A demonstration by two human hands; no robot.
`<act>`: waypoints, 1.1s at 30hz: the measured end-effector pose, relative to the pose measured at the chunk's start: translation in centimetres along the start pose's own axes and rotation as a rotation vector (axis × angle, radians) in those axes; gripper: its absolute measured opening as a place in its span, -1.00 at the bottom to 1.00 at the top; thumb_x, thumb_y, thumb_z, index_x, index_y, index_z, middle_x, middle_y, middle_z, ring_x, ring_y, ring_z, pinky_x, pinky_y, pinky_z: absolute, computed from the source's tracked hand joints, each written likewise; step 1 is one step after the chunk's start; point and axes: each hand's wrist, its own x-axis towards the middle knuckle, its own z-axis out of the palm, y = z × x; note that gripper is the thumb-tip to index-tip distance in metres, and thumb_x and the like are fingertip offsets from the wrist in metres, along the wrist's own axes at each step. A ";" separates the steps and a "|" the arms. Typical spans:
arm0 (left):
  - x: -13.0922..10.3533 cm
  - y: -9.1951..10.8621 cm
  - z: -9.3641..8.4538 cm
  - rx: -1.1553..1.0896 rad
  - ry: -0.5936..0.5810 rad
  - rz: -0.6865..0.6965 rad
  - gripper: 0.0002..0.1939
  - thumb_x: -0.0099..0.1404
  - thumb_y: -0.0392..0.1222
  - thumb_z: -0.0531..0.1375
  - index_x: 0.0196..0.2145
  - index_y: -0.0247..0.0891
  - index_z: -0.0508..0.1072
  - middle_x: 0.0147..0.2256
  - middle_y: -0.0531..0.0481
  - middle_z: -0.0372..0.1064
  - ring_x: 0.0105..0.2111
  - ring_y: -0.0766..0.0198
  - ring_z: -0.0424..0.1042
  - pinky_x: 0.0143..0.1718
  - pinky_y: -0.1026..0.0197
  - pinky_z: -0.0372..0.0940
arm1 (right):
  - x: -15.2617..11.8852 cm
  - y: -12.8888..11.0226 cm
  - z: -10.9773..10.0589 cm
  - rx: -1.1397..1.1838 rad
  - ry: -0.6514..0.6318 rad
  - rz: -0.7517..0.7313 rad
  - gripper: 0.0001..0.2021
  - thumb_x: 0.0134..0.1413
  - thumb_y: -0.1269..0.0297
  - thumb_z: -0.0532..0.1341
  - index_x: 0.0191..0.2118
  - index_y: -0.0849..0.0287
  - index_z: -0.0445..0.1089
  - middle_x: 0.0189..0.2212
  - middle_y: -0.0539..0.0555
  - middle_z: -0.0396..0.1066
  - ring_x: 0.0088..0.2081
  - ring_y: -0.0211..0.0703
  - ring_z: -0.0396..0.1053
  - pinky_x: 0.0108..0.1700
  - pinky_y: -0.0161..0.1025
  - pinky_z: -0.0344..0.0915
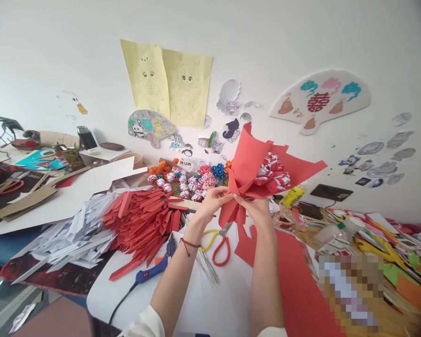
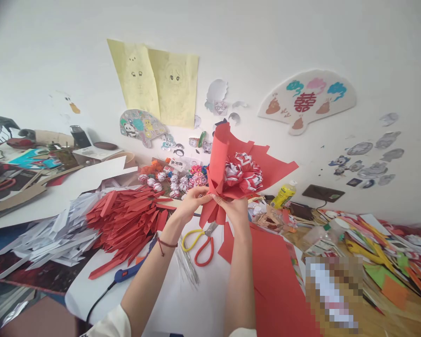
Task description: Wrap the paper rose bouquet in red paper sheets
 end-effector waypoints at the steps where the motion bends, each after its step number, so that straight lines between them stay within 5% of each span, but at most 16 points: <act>1: 0.3 -0.4 0.3 -0.045 -0.034 -0.018 -0.65 0.18 0.02 0.26 -0.20 -0.30 0.56 -0.26 -0.09 0.50 -0.30 0.23 0.39 -0.25 0.23 0.27 | 0.1 0.2 -0.2 -0.092 0.044 -0.025 -0.62 -0.20 0.03 0.43 -0.25 0.13 0.54 -0.21 0.13 0.57 -0.11 0.14 0.48 -0.04 0.00 0.38; 3: 0.9 -1.2 1.1 -0.029 -0.027 -0.040 -0.64 0.22 0.02 0.23 -0.17 -0.30 0.54 -0.28 -0.10 0.50 -0.30 0.20 0.43 -0.22 0.19 0.32 | 0.4 0.4 -0.7 -0.286 0.107 -0.072 -0.62 -0.19 -0.01 0.41 -0.24 0.10 0.55 -0.20 0.12 0.57 -0.10 0.16 0.47 -0.03 0.00 0.35; 9: 1.4 -3.7 2.3 0.282 0.299 0.005 -0.74 0.24 -0.25 0.15 -0.11 -0.24 0.48 -0.17 -0.11 0.44 -0.17 0.16 0.39 -0.05 0.07 0.26 | 1.4 1.4 -1.3 -0.562 0.190 -0.053 -0.64 -0.13 -0.06 0.35 -0.31 0.13 0.56 -0.32 0.14 0.58 -0.23 0.15 0.49 -0.16 -0.06 0.32; 12: 0.3 -3.6 2.3 0.439 0.387 0.070 -0.72 0.21 -0.37 0.12 -0.12 -0.21 0.44 -0.13 -0.08 0.40 -0.10 0.15 0.35 0.01 0.04 0.21 | 1.7 2.3 -1.1 -0.562 0.168 -0.060 -0.64 -0.14 -0.04 0.35 -0.30 0.14 0.56 -0.32 0.15 0.58 -0.24 0.13 0.48 -0.18 -0.09 0.31; 15: -2.2 -2.3 2.7 0.838 0.410 0.178 -0.73 0.25 -0.42 0.07 -0.13 -0.23 0.42 -0.16 -0.11 0.41 -0.12 0.11 0.34 -0.07 0.03 0.22 | 1.8 2.8 -0.8 -0.561 0.165 -0.072 -0.65 -0.13 -0.04 0.34 -0.37 0.18 0.55 -0.39 0.15 0.57 -0.31 0.09 0.47 -0.22 -0.12 0.30; 17: -4.6 -1.2 3.2 1.143 0.320 0.285 -0.73 0.27 -0.44 0.04 -0.13 -0.23 0.41 -0.20 -0.12 0.41 -0.17 0.10 0.33 -0.13 0.02 0.20 | 1.8 2.9 -0.5 -0.532 0.177 -0.084 -0.64 -0.13 -0.05 0.34 -0.42 0.20 0.53 -0.44 0.15 0.56 -0.35 0.06 0.45 -0.22 -0.13 0.30; 19: -7.2 -0.2 3.5 1.314 0.070 0.565 -0.78 0.30 -0.44 0.03 -0.22 -0.24 0.42 -0.26 -0.07 0.41 -0.26 0.17 0.32 -0.14 0.05 0.17 | 1.8 3.0 -0.2 -0.469 0.180 -0.101 -0.62 -0.14 -0.06 0.35 -0.44 0.23 0.52 -0.45 0.15 0.56 -0.36 0.04 0.43 -0.21 -0.13 0.30; 21: -9.5 0.4 3.6 1.303 -0.278 0.924 -0.85 0.33 -0.36 0.06 -0.31 -0.23 0.41 -0.33 -0.01 0.38 -0.37 0.27 0.27 -0.21 0.12 0.16 | 1.8 3.1 0.0 -0.407 0.170 -0.117 -0.62 -0.15 -0.06 0.36 -0.45 0.24 0.51 -0.45 0.14 0.55 -0.36 0.02 0.42 -0.20 -0.14 0.31; 23: -11.1 0.7 3.4 1.288 -0.343 1.034 -0.84 0.33 -0.35 0.06 -0.36 -0.24 0.40 -0.39 0.02 0.35 -0.44 0.30 0.22 -0.25 0.14 0.15 | 1.9 3.3 0.1 -0.369 0.156 -0.128 -0.63 -0.16 -0.04 0.36 -0.44 0.23 0.51 -0.43 0.12 0.56 -0.35 0.01 0.42 -0.18 -0.14 0.32; 28: -12.7 -0.3 2.6 1.276 -0.298 0.784 -0.81 0.30 -0.40 0.03 -0.32 -0.23 0.40 -0.40 0.02 0.37 -0.44 0.29 0.26 -0.25 0.11 0.16 | 2.4 4.7 0.5 -0.265 0.165 -0.083 -0.67 -0.24 0.00 0.40 -0.47 0.20 0.49 -0.45 0.12 0.55 -0.34 0.07 0.45 -0.19 -0.06 0.35; 33: -10.9 -2.2 1.4 1.403 0.093 0.399 -0.69 0.32 -0.36 0.06 0.01 -0.21 0.33 -0.07 -0.12 0.41 -0.20 0.12 0.40 -0.19 0.07 0.23 | 2.4 5.4 1.2 -0.090 0.155 -0.007 -0.68 -0.26 0.04 0.41 -0.41 0.17 0.49 -0.40 0.12 0.56 -0.30 0.07 0.47 -0.19 -0.01 0.40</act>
